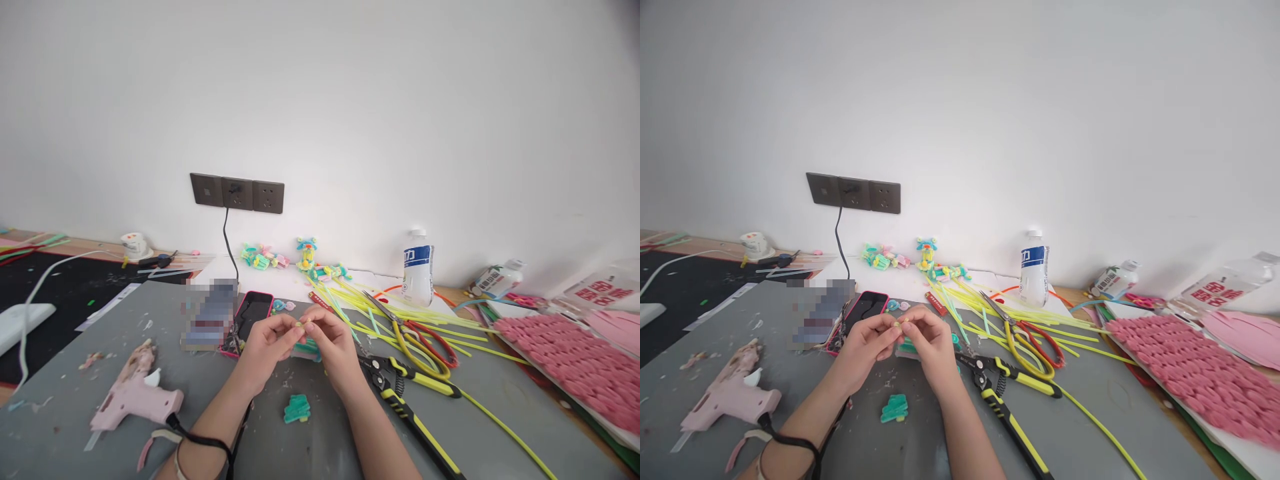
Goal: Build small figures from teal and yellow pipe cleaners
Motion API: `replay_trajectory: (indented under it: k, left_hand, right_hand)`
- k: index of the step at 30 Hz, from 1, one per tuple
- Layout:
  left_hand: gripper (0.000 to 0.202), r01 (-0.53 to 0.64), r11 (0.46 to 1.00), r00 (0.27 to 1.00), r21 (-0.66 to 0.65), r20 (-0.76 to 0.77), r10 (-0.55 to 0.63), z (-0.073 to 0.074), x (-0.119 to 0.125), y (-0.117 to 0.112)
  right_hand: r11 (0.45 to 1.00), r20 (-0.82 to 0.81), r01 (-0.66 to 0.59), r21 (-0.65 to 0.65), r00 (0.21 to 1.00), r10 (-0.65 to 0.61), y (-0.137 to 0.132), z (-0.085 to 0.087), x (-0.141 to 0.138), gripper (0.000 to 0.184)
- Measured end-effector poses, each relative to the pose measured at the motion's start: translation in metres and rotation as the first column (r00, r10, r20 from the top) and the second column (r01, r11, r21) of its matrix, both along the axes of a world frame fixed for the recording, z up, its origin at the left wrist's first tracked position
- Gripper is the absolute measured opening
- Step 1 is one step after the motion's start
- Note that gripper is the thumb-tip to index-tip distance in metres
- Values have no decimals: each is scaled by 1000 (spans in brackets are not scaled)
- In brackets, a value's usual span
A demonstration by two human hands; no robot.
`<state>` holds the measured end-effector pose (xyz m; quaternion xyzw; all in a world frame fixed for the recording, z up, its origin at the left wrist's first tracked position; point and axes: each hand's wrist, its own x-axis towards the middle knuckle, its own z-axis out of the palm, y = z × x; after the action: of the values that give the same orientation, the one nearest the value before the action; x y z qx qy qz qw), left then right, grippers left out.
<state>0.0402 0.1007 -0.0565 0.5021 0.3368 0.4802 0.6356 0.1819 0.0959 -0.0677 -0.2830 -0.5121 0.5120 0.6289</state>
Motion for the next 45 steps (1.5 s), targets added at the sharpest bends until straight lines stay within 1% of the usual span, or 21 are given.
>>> replay_trajectory:
  k: [3,6,10,15,17,22,27,30,32,34,37,42,45]
  left_hand:
    - [33,9,1000,1000,-2,-4,-9,0,1,0]
    - [35,-42,999,999,-35,27,43,2,3,-1]
    - [38,-121,989,988,-87,88,129,3,5,-1]
    - [39,-148,983,982,-105,102,159,4,4,-2]
    - [39,-137,985,984,-102,103,147,5,4,-3]
    - [36,-70,995,993,-66,86,76,10,5,-4]
    - [36,-4,1000,999,-27,52,5,6,2,-3]
    - [32,40,999,999,14,22,-40,0,1,-2]
    - [31,40,999,999,24,8,-40,-3,1,-2]
    - [31,13,1000,1000,4,17,-13,-3,2,-2]
    - [34,-44,998,997,-55,61,48,2,4,-2]
    - [39,-196,974,964,-111,161,212,7,4,-2]
    - [41,-220,968,954,-122,180,240,6,4,-1]
  right_hand:
    - [999,-14,-19,-32,1000,19,1,-3,1,13]
    - [999,-37,15,-44,999,-17,3,-5,2,12]
    - [997,-12,80,-16,997,-80,4,-5,2,14]
    - [998,1,52,27,999,-53,3,-3,0,11]
    - [998,9,50,26,999,-51,3,-2,0,11]
    - [999,4,36,4,999,-36,1,0,1,14]
    - [999,-9,40,-7,999,-40,2,-2,2,19]
    - [998,-52,-36,-60,998,32,1,-1,3,21]
    - [990,-87,-103,-97,992,95,0,1,3,22]
    - [985,-120,-134,-112,985,121,-1,2,3,23]
    - [986,-120,-126,-109,986,113,-1,2,2,21]
    - [999,-29,-15,-50,999,14,0,0,0,17]
    - [1000,13,12,3,1000,-12,1,0,0,14]
